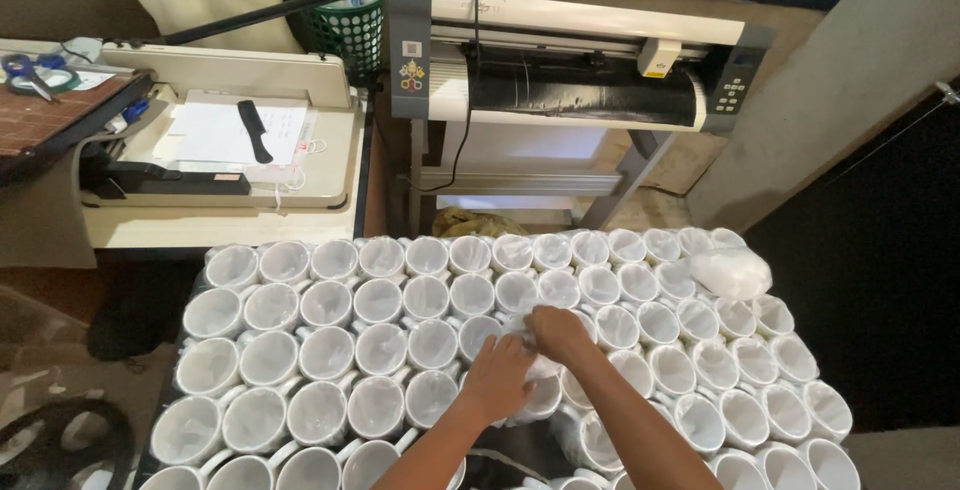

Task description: The person places mugs into plastic bags by hand while working at a table.

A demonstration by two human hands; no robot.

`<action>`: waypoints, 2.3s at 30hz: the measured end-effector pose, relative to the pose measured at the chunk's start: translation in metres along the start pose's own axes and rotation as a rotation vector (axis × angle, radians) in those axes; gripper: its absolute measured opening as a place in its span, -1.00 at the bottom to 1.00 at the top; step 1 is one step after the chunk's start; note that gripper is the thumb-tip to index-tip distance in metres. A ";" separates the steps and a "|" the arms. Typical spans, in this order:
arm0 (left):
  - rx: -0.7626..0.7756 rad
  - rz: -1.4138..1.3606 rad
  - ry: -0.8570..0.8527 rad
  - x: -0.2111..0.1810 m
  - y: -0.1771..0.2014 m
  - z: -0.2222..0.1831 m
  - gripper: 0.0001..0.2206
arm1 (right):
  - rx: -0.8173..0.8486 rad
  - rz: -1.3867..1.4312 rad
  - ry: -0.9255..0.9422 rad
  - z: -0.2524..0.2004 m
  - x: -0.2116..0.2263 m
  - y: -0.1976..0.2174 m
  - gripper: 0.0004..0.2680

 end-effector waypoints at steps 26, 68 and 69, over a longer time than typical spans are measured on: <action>0.058 0.003 0.132 0.012 -0.026 0.016 -0.47 | -0.324 0.915 -0.440 0.000 -0.003 0.100 -0.86; -0.136 0.392 -0.095 -0.022 0.193 -0.095 -0.91 | 0.076 0.875 -0.118 -0.074 0.125 0.164 -0.87; -0.135 0.396 -0.090 -0.022 0.189 -0.095 -0.91 | 0.079 0.878 -0.113 -0.071 0.120 0.158 -0.87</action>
Point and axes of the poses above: each hand's wrist, its own z-axis towards the middle knuckle, its own y-axis out of the back of the hand, x = y × z, the point moved 4 cm from there along z, towards the middle knuckle, and after that the axes turned 7 degrees about -x, right-handed, at the moved point
